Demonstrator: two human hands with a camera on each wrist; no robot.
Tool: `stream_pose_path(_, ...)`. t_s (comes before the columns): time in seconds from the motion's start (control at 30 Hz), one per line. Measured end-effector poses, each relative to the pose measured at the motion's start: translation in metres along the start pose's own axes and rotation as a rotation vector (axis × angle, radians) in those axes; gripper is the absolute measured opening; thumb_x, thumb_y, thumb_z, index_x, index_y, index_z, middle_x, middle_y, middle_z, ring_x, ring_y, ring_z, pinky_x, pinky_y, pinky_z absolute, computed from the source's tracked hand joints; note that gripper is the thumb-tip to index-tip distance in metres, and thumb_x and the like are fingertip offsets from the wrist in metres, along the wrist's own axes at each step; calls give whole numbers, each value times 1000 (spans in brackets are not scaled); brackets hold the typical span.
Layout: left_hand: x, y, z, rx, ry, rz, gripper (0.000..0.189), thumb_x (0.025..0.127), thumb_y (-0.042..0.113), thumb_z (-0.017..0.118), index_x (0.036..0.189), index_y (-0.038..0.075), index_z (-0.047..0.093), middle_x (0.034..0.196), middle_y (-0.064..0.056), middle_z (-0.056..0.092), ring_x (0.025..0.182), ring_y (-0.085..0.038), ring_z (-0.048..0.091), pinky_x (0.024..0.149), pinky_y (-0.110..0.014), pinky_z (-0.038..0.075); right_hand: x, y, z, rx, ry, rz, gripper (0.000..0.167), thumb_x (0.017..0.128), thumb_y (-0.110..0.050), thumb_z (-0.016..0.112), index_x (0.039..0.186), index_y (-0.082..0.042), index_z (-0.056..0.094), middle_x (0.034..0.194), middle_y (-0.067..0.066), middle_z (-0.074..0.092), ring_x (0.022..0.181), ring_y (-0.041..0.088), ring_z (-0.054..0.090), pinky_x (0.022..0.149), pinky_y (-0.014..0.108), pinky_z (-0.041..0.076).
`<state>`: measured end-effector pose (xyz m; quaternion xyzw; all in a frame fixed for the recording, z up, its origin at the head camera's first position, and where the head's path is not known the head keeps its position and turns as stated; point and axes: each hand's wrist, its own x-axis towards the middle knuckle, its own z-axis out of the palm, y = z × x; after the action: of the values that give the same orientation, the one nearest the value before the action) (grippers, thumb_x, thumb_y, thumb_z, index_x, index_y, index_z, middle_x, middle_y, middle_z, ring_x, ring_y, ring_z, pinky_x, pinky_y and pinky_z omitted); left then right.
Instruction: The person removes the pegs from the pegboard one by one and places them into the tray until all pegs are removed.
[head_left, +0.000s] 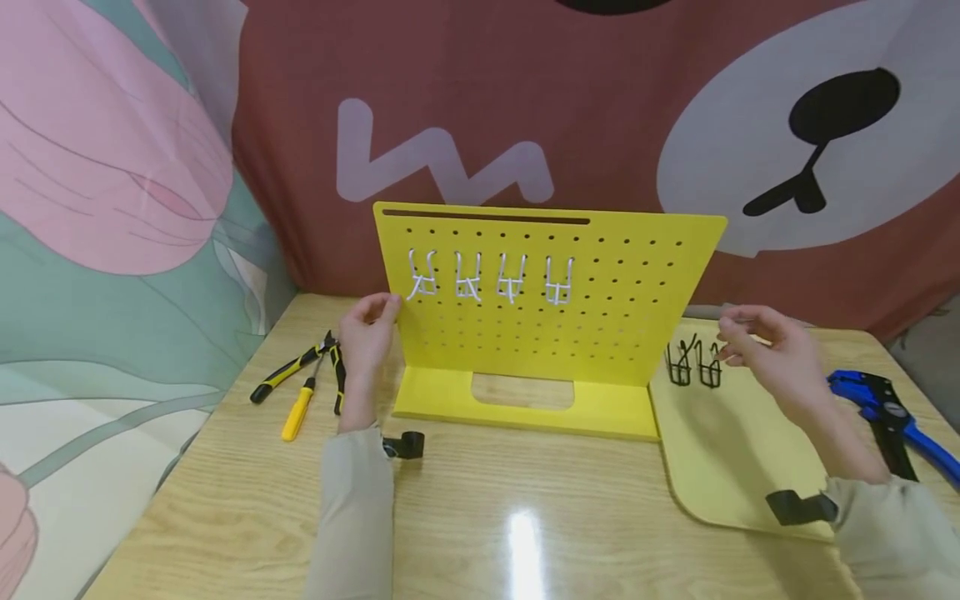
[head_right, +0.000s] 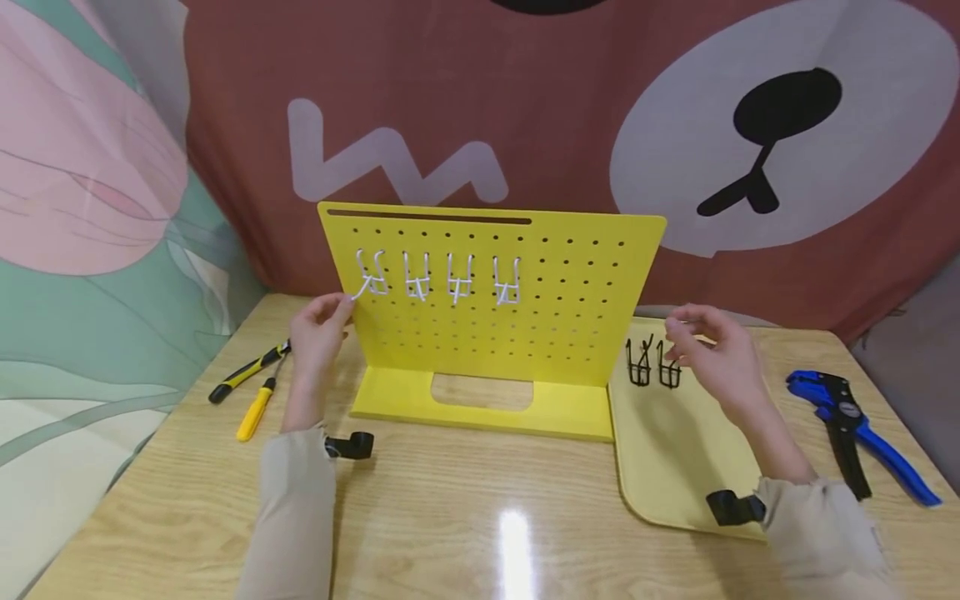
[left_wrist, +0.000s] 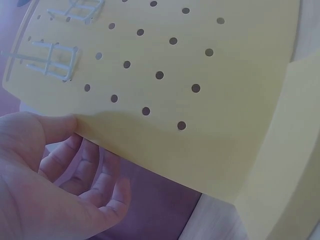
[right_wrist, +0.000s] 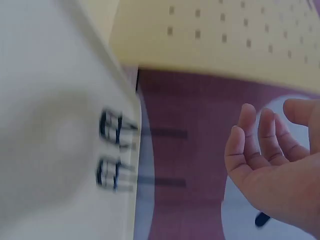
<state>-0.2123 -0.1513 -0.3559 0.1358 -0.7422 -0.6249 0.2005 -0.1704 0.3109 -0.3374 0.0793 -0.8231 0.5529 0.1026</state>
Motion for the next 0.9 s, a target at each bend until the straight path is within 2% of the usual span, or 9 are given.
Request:
stream_pose_path(0.07, 0, 0, 0, -2, 3, 2, 26, 92, 25, 66, 105, 3, 69, 98, -8, 63, 89, -14, 53, 76, -26, 42, -2, -4, 13, -14, -2, -34, 13, 97, -12, 57, 107, -18, 63, 85, -9, 63, 67, 6, 65, 60, 17, 51)
stream_pose_path(0.2, 0, -2, 1, 7, 8, 1, 26, 92, 25, 67, 104, 3, 69, 99, -8, 64, 89, -15, 53, 76, -27, 41, -3, -10, 39, -25, -35, -89, 16, 97, -11, 56, 112, -6, 62, 86, -7, 64, 67, 8, 64, 59, 18, 51)
stream_pose_path(0.33, 1, -5, 2, 28, 7, -7, 27, 91, 26, 67, 105, 3, 69, 99, -8, 64, 89, -15, 53, 77, -27, 41, -2, -16, 61, -7, -75, -99, 24, 98, -12, 55, 114, 6, 58, 87, -3, 64, 68, 11, 64, 60, 20, 52)
stream_pose_path(0.53, 1, -5, 2, 22, 11, 4, 26, 91, 26, 67, 105, 4, 70, 98, -8, 64, 88, -15, 54, 76, -27, 41, 3, -27, 91, 9, -106, -91, 29, 98, -15, 56, 116, 8, 57, 89, 0, 65, 70, 11, 64, 64, 24, 53)
stream_pose_path(0.67, 1, -3, 2, 20, 9, 4, 27, 92, 27, 66, 105, 4, 69, 98, -8, 64, 89, -15, 54, 77, -27, 41, 5, -38, 109, 64, -97, -138, 27, 97, -12, 57, 116, 8, 58, 87, 0, 65, 68, 14, 64, 64, 27, 54)
stream_pose_path(0.9, 1, -2, 1, 21, 8, -13, 28, 92, 28, 66, 106, 4, 69, 99, -8, 64, 91, -16, 54, 77, -27, 41, 8, -57, 140, 212, -30, -227, 28, 93, 0, 59, 119, 8, 55, 84, -6, 67, 63, 17, 64, 63, 28, 55)
